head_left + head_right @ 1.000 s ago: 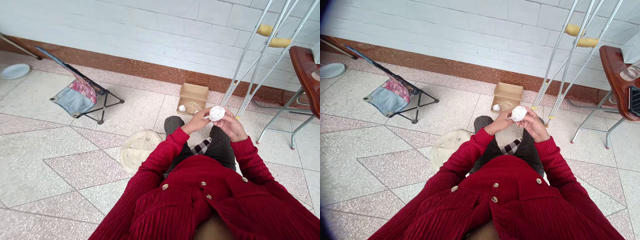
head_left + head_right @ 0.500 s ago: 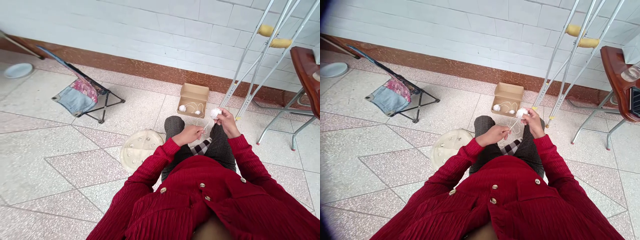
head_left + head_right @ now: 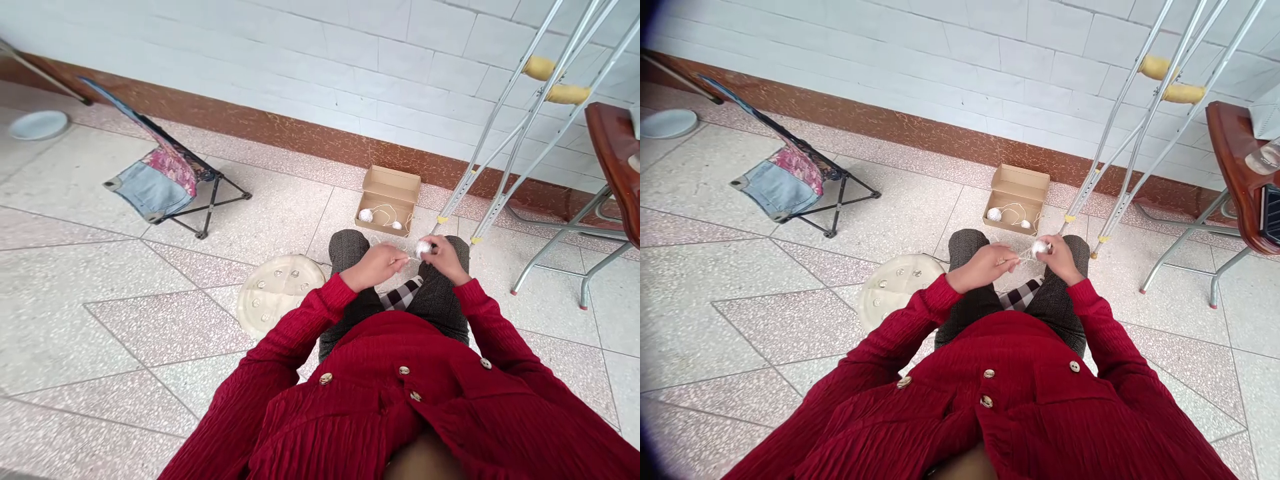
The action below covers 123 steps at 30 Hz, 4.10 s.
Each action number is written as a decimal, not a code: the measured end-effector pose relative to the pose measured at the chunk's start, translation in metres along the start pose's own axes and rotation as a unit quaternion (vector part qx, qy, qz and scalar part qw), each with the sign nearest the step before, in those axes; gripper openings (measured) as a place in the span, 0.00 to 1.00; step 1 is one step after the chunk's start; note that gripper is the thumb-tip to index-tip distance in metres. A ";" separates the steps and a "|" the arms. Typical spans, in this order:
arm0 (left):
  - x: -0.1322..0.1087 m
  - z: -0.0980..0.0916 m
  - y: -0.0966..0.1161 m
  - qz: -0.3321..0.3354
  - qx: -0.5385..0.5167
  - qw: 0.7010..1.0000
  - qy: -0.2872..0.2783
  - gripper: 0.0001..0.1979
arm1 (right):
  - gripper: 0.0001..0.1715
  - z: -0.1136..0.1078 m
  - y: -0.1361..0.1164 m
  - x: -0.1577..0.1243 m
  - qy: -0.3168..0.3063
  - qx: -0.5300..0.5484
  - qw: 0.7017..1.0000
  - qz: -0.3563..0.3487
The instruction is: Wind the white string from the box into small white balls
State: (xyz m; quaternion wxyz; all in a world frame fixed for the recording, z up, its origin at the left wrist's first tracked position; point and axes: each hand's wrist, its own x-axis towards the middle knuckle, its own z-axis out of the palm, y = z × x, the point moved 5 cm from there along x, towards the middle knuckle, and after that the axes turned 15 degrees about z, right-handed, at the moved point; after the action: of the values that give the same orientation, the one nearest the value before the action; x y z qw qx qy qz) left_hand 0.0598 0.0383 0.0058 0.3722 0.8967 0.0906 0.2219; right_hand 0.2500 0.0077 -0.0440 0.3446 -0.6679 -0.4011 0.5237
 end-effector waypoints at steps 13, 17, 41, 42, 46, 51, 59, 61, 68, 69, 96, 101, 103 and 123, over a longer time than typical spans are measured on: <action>-0.002 0.022 -0.041 -0.114 -0.176 0.976 0.066 0.18 | 0.28 0.006 -0.047 -0.051 -0.144 0.299 0.941 0.065; 0.000 0.029 -0.023 -0.089 -0.255 0.963 0.012 0.19 | 0.20 -0.011 -0.054 -0.025 -0.022 0.248 0.969 0.011; -0.009 0.005 -0.055 -0.122 -0.139 0.980 0.076 0.15 | 0.36 0.020 -0.041 -0.050 -0.221 0.310 0.920 0.095; -0.010 0.006 -0.057 -0.123 -0.122 0.983 0.069 0.16 | 0.35 0.019 -0.043 -0.049 -0.211 0.315 0.920 0.098; -0.012 -0.001 -0.076 -0.138 -0.070 0.983 0.103 0.18 | 0.28 0.018 -0.046 -0.044 -0.180 0.320 0.924 0.110; -0.019 -0.028 -0.108 -0.220 -0.083 0.951 0.200 0.18 | 0.25 0.010 -0.049 -0.047 -0.163 0.362 0.912 0.100; 0.017 -0.002 -0.032 -0.040 -0.173 0.974 0.143 0.21 | 0.19 0.022 -0.046 -0.039 -0.152 0.327 0.926 0.116; 0.020 0.012 -0.025 -0.055 -0.196 0.970 0.131 0.15 | 0.20 0.026 -0.045 -0.040 -0.159 0.323 0.925 0.121; -0.014 0.029 -0.049 -0.103 -0.124 0.984 0.074 0.17 | 0.19 -0.001 -0.059 -0.051 -0.112 0.403 0.902 0.104; -0.018 0.029 -0.054 -0.115 -0.114 0.984 0.070 0.17 | 0.18 -0.005 -0.064 -0.054 -0.106 0.411 0.900 0.100; 0.000 -0.028 -0.024 -0.047 -0.205 0.973 0.098 0.14 | 0.12 -0.036 -0.115 -0.060 -0.049 0.434 0.899 -0.026; -0.003 -0.013 -0.038 -0.053 -0.115 0.990 0.054 0.12 | 0.10 -0.025 -0.127 -0.067 -0.099 0.436 0.894 -0.025; -0.004 -0.007 -0.039 -0.025 -0.084 0.996 0.025 0.13 | 0.09 -0.031 -0.135 -0.071 -0.097 0.449 0.887 -0.043; 0.055 -0.030 -0.015 -0.027 -0.266 0.936 0.227 0.23 | 0.13 0.005 -0.119 -0.047 -0.102 0.377 0.920 0.003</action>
State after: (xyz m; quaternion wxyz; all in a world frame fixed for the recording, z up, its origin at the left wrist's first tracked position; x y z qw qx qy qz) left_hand 0.0947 0.0861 0.0319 0.5725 0.6877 0.1343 0.4257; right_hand 0.2179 0.0178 0.0792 0.5269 -0.4324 -0.2048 0.7025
